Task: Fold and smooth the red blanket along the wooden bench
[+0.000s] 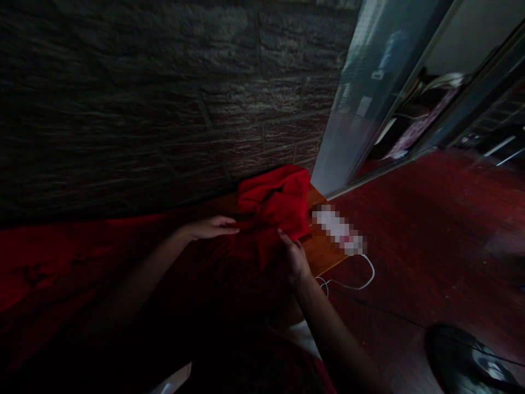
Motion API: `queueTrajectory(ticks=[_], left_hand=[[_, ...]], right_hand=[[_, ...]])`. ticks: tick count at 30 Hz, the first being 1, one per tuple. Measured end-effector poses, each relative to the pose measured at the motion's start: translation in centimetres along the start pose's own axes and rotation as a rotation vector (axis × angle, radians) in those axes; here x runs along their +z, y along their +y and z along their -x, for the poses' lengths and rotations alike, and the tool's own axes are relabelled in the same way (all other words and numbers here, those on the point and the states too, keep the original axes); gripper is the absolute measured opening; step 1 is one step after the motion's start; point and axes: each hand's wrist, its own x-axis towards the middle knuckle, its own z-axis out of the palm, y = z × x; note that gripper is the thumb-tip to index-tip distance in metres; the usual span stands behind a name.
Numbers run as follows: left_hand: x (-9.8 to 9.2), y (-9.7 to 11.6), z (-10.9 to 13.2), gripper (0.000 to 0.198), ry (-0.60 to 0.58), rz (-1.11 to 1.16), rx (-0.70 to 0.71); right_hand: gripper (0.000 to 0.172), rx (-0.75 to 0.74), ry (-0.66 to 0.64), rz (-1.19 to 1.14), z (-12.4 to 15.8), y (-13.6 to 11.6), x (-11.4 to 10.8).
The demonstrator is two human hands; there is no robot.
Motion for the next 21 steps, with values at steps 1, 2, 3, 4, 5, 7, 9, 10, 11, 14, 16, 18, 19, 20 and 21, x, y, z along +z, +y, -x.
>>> queueTrajectory(ticks=[1, 2, 3, 4, 5, 7, 9, 10, 11, 14, 16, 18, 19, 20, 21], left_hand=[[-0.1, 0.2, -0.4, 0.042, 0.023, -0.015, 0.01], [-0.1, 0.4, -0.8, 0.04, 0.028, -0.019, 0.023], [-0.1, 0.5, -1.2, 0.039, 0.015, -0.012, 0.037], [0.0, 0.6, -1.5, 0.039, -0.002, 0.002, 0.048], [0.1, 0.7, -1.8, 0.04, -0.012, 0.022, 0.048], [0.5, 0.7, -2.1, 0.044, 0.011, 0.06, 0.02], [1.0, 0.6, -2.4, 0.048, 0.045, 0.084, -0.021], [1.2, 0.6, -2.4, 0.049, 0.056, 0.094, -0.038], [1.4, 0.6, -2.5, 0.05, 0.064, 0.1, -0.048], [1.7, 0.6, -2.7, 0.05, 0.061, 0.072, -0.029], [1.8, 0.7, -2.9, 0.046, 0.045, 0.008, 0.023], [1.9, 0.7, -3.0, 0.043, 0.06, -0.058, 0.103], [1.9, 0.7, -3.0, 0.042, 0.08, -0.082, 0.146], [2.0, 0.6, -3.1, 0.04, 0.105, -0.102, 0.182], [2.1, 0.6, -3.0, 0.039, 0.131, -0.118, 0.209]], right_hand=[[0.043, -0.006, 0.022, 0.014, 0.1, 0.2, 0.0], [0.041, -0.005, 0.038, 0.029, 0.3, 0.4, 0.1], [0.039, 0.001, 0.05, 0.044, 0.4, 0.6, 0.1], [0.037, 0.007, 0.055, 0.059, 0.6, 0.8, 0.1], [0.035, 0.012, 0.057, 0.076, 0.9, 1.1, 0.1], [0.033, 0.026, 0.073, 0.12, 1.3, 1.6, 0.1], [0.031, 0.047, 0.112, 0.164, 1.6, 1.8, 0.1], [0.029, 0.053, 0.133, 0.173, 1.7, 1.9, 0.2], [0.027, 0.053, 0.15, 0.173, 1.7, 1.9, 0.2], [0.028, 0.023, 0.16, 0.154, 2.0, 2.0, 0.5], [0.031, 0.023, 0.137, 0.175, 2.4, 2.5, 0.6], [0.032, 0.057, 0.093, 0.214, 2.8, 3.2, 0.5], [0.032, 0.085, 0.071, 0.236, 3.0, 3.7, 0.4], [0.031, 0.116, 0.058, 0.256, 3.1, 4.1, 0.3], [0.03, 0.143, 0.05, 0.271, 3.3, 4.4, 0.2]])
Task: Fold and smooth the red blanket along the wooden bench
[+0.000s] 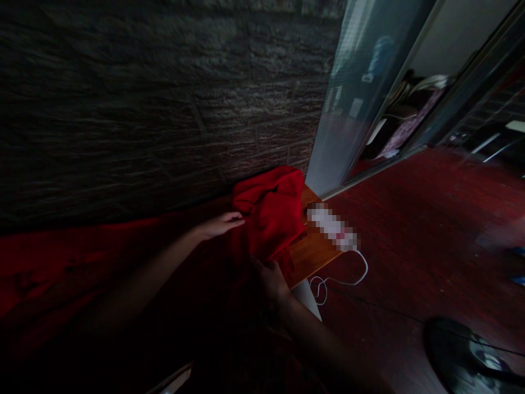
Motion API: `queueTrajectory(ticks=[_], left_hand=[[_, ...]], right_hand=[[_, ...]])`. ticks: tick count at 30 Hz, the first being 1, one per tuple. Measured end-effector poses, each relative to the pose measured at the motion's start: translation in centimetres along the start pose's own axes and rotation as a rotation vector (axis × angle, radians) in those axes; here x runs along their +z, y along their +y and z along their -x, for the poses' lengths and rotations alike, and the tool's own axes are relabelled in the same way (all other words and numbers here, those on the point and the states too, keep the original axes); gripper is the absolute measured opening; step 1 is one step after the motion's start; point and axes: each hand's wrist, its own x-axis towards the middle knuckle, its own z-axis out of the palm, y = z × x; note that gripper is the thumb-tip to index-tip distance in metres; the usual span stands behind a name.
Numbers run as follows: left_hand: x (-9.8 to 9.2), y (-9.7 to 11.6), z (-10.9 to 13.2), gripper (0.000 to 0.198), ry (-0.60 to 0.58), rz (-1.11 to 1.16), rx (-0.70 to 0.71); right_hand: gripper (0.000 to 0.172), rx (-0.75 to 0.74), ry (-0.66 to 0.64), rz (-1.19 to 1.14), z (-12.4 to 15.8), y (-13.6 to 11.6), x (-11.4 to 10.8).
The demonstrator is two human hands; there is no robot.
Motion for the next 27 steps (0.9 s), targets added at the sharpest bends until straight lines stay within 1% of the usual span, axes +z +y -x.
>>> queueTrajectory(ticks=[2, 4, 5, 6, 9, 10, 11, 13, 14, 15, 17, 18, 21, 22, 23, 27], left_hand=[[0.2, 0.0, 0.2, 0.039, 0.038, -0.024, 0.003], [0.2, 0.0, 0.4, 0.039, 0.055, -0.007, -0.042], [0.2, 0.1, 0.6, 0.04, 0.045, 0.033, -0.075], [0.1, 0.2, 0.7, 0.041, 0.011, 0.094, -0.113], [-0.4, 0.4, 1.2, 0.046, -0.147, 0.302, -0.238], [-0.6, 0.3, 1.3, 0.046, -0.169, 0.354, -0.274], [-0.9, 0.3, 1.5, 0.045, -0.164, 0.398, -0.303], [-1.2, 0.0, 1.8, 0.044, -0.128, 0.478, -0.336], [-1.4, -0.1, 1.9, 0.044, -0.136, 0.515, -0.339], [-1.6, -0.3, 2.1, 0.046, -0.168, 0.539, -0.337], [-1.8, -0.6, 2.3, 0.051, -0.227, 0.521, -0.332], [-1.9, -0.8, 2.4, 0.052, -0.225, 0.476, -0.329], [-2.0, -1.2, 2.7, 0.05, -0.114, 0.304, -0.313], [-2.1, -1.3, 2.7, 0.049, -0.091, 0.27, -0.303], [-2.1, -1.5, 2.8, 0.048, -0.1, 0.261, -0.297], [-2.3, -2.0, 3.1, 0.054, -0.281, 0.34, -0.306]], right_hand=[[0.03, 0.032, -0.006, 0.003, 0.2, 0.5, 0.1], [0.03, 0.037, 0.003, -0.031, 0.4, 0.7, 0.5], [0.031, 0.037, 0.002, -0.046, 0.5, 0.8, 0.7], [0.033, 0.043, -0.009, -0.053, 0.6, 0.9, 0.9], [0.039, 0.079, -0.068, -0.028, 0.9, 1.2, 1.5], [0.039, 0.087, -0.083, -0.025, 0.9, 1.3, 1.6], [0.038, 0.085, -0.081, -0.031, 0.9, 1.5, 1.6], [0.037, 0.066, -0.036, -0.054, 0.7, 1.8, 1.7], [0.037, 0.059, -0.017, -0.062, 0.6, 1.9, 1.7], [0.036, 0.059, -0.01, -0.06, 0.6, 2.0, 1.7], [0.034, 0.068, -0.037, -0.036, 0.6, 2.3, 1.6], [0.033, 0.076, -0.062, -0.022, 0.6, 2.4, 1.5], [0.032, 0.08, -0.12, 0.009, 0.5, 2.9, 1.1], [0.033, 0.086, -0.13, 0.022, 0.5, 3.1, 0.9], [0.034, 0.099, -0.14, 0.04, 0.4, 3.3, 0.8], [0.045, 0.142, -0.145, 0.073, 0.3, 3.8, 1.4]])
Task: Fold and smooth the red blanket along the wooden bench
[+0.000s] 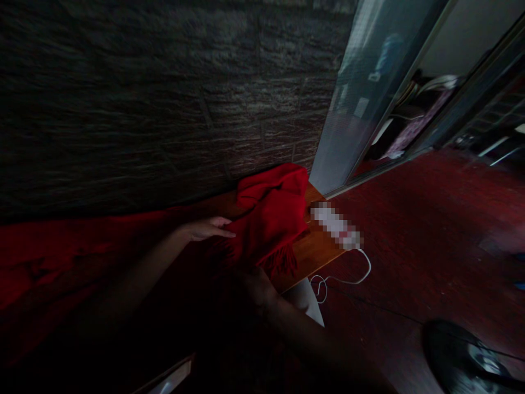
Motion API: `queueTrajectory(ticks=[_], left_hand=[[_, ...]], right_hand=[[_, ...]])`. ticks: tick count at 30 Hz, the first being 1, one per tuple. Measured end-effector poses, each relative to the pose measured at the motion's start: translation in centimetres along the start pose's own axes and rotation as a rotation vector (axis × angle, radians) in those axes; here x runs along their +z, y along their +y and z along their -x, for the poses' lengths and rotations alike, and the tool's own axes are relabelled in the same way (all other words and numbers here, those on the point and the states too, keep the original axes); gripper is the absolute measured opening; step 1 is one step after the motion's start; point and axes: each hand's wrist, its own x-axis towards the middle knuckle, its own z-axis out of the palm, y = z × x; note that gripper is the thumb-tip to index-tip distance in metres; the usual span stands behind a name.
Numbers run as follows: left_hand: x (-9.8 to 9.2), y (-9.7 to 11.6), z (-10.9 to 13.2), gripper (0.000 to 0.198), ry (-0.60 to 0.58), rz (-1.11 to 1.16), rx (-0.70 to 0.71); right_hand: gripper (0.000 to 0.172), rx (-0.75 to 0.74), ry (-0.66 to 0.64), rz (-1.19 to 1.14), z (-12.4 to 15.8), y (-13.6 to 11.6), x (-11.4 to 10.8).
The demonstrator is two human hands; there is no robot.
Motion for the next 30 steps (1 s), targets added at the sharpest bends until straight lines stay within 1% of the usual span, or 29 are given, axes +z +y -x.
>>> queueTrajectory(ticks=[1, 4, 6, 9, 11, 12, 13, 15, 16, 17, 18, 19, 20, 21, 22, 23, 24, 25, 26, 28, 30], left_hand=[[-0.1, -0.1, 0.1, 0.056, -0.015, 0.008, -0.007], [-0.2, -0.5, 0.2, 0.055, 0.045, -0.022, 0.003], [-0.1, -0.7, 0.3, 0.055, 0.067, -0.092, 0.008], [-0.1, -1.0, 0.5, 0.054, 0.047, -0.289, 0.004], [-0.2, -0.8, 0.5, 0.047, 0.057, -0.48, 0.015], [-0.3, -0.6, 0.4, 0.043, 0.102, -0.579, 0.03], [-0.3, -0.3, 0.2, 0.041, 0.192, -0.668, 0.057], [0.0, 0.7, -0.4, 0.033, 0.471, -0.797, 0.176], [0.4, 1.3, -0.9, 0.028, 0.615, -0.835, 0.272], [1.0, 1.9, -1.5, 0.024, 0.727, -0.855, 0.381], [1.8, 2.3, -2.2, 0.023, 0.795, -0.867, 0.491], [2.7, 2.6, -2.8, 0.023, 0.82, -0.877, 0.592], [3.8, 2.6, -3.5, 0.025, 0.818, -0.885, 0.664], [4.8, 2.4, -4.1, 0.03, 0.807, -0.9, 0.708], [5.8, 2.0, -4.6, 0.035, 0.791, -0.931, 0.726], [6.6, 1.4, -5.0, 0.039, 0.761, -0.97, 0.725], [7.1, 0.8, -5.3, 0.041, 0.707, -1.017, 0.718], [7.3, 0.2, -5.4, 0.041, 0.67, -1.054, 0.71], [7.2, -0.2, -5.5, 0.04, 0.657, -1.07, 0.707], [6.3, -0.3, -5.4, 0.037, 0.697, -1.076, 0.724], [5.0, 0.4, -5.2, 0.038, 0.766, -1.121, 0.759]], right_hand=[[0.047, 0.002, 0.003, -0.016, 0.0, 0.0, 0.3], [0.05, -0.003, -0.004, -0.071, 0.1, 0.1, 1.2], [0.05, 0.014, -0.029, -0.086, 0.4, 0.1, 1.2], [0.046, 0.095, -0.087, -0.039, 1.2, 0.1, -0.2], [0.043, 0.156, -0.164, 0.096, 2.2, -0.5, -1.7], [0.043, 0.18, -0.227, 0.201, 2.7, -1.1, -2.5], [0.045, 0.199, -0.312, 0.32, 3.2, -1.9, -3.4], [0.047, 0.172, -0.469, 0.557, 3.9, -4.6, -4.7], [0.047, 0.109, -0.508, 0.664, 4.0, -6.2, -5.2], [0.047, -0.026, -0.454, 0.779, 3.8, -8.0, -5.5], [0.045, -0.188, -0.338, 0.901, 3.2, -9.9, -5.8], [0.04, -0.39, -0.176, 1.011, 2.4, -11.7, -5.9], [0.035, -0.6, 0.002, 1.097, 1.3, -13.4, -5.9], [0.031, -0.752, 0.145, 1.203, 0.0, -14.9, -6.0], [0.032, -0.858, 0.251, 1.317, -1.4, -16.0, -6.1], [0.036, -0.925, 0.292, 1.448, -2.7, -16.9, -6.3], [0.04, -0.957, 0.303, 1.572, -4.0, -17.4, -6.5], [0.043, -0.957, 0.294, 1.682, -5.2, -17.7, -6.8], [0.046, -0.941, 0.269, 1.772, -6.1, -17.8, -7.1], [0.051, -0.905, 0.228, 1.873, -7.5, -17.8, -7.6], [0.059, -0.91, 0.215, 1.894, -8.3, -17.9, -7.8]])
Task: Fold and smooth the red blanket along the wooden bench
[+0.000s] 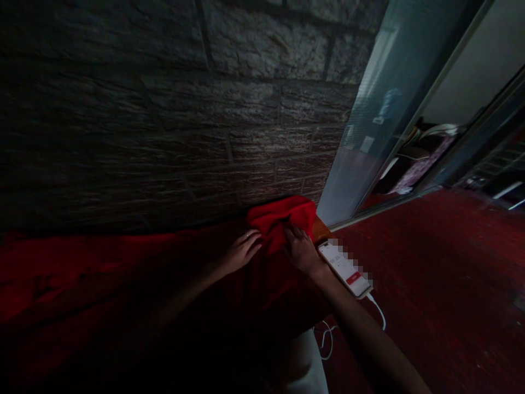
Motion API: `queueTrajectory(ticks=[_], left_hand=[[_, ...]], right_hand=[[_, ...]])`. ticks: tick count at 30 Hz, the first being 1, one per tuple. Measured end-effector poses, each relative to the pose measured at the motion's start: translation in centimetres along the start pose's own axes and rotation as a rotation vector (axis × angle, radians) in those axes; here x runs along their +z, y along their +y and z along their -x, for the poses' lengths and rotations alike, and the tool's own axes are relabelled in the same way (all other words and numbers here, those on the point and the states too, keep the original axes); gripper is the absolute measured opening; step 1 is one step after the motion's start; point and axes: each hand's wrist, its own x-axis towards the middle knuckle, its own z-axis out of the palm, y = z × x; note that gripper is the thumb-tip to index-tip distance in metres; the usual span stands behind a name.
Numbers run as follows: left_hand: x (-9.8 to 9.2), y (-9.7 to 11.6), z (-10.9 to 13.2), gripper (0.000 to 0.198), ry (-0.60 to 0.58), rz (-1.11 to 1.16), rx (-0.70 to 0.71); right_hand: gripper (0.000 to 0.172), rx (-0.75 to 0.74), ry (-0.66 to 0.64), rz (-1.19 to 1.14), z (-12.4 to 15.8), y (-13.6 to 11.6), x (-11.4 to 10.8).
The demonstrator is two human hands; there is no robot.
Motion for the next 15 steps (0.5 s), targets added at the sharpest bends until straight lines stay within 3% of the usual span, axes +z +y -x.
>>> queueTrajectory(ticks=[5, 10, 15], left_hand=[[-0.5, -1.1, -0.9, 0.049, -0.076, -0.289, 0.124], [0.0, -0.1, 0.5, 0.045, -0.016, -0.385, 0.012], [-1.4, 0.2, -1.6, 0.041, 0.014, -0.314, -0.071]], right_hand=[[0.057, -0.051, -0.001, 0.006, -1.3, -0.5, 0.5], [0.049, -0.081, -0.05, 0.039, -1.7, -0.4, 0.6], [0.044, -0.015, 0.03, 0.042, -5.7, -0.2, -1.3]])
